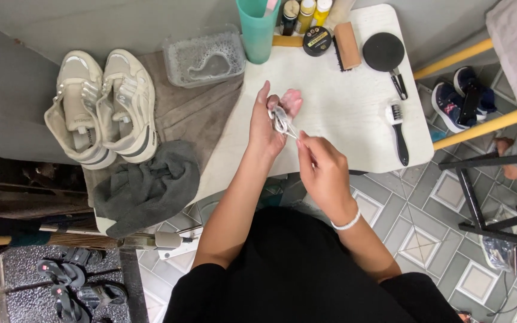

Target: The person scrubs a white shoelace with a toothbrush over a table. They repeatedly dip the toothbrush into a container of soapy water and continue scrubbing the lace. A pair of sneakers, a towel, and other cleaning supplies are visible on the table.

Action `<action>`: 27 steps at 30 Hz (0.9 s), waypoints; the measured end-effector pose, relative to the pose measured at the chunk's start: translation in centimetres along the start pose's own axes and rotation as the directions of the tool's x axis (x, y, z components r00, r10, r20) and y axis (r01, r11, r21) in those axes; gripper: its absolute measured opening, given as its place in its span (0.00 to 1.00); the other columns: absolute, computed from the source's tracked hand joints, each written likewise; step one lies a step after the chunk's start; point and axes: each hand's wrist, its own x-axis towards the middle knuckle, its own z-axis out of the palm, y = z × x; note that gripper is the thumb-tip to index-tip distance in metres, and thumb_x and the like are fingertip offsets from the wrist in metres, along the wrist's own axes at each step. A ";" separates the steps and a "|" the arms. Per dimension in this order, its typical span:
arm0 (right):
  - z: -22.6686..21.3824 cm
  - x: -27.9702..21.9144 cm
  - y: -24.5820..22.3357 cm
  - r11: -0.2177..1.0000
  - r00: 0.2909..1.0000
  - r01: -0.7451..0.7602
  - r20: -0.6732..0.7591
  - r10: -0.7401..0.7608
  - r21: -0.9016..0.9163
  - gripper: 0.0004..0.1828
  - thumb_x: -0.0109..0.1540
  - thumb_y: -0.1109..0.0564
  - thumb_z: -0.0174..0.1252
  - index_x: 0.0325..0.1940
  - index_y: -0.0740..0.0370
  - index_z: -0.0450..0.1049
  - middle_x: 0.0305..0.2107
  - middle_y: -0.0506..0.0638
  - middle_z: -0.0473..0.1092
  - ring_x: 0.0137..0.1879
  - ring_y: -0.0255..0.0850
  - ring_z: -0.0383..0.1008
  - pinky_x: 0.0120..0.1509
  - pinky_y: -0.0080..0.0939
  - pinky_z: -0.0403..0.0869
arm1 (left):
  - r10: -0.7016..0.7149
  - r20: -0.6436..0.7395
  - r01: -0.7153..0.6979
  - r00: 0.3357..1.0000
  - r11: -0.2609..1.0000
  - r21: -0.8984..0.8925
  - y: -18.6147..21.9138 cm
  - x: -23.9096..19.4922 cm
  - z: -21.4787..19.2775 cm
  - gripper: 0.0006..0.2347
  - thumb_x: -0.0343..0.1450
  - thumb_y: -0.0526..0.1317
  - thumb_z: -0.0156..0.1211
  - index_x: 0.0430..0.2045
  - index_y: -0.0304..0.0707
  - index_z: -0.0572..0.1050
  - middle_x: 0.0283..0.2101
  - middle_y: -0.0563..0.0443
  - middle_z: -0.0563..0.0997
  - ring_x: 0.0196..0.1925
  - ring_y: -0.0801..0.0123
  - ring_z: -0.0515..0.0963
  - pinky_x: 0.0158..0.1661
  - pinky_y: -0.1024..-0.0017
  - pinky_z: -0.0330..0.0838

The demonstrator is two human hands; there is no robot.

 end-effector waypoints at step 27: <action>-0.1 -1.9 -0.1 0.998 0.990 -0.055 0.134 0.049 0.040 0.07 0.68 0.64 0.58 0.34 0.64 0.76 0.17 0.58 0.70 0.20 0.46 0.73 0.22 0.37 0.69 | 0.191 0.011 -0.191 0.982 0.974 0.124 0.9 1.8 -2.0 0.20 0.73 0.49 0.63 0.51 0.29 0.74 0.45 0.50 0.81 0.52 0.67 0.83 0.59 0.71 0.76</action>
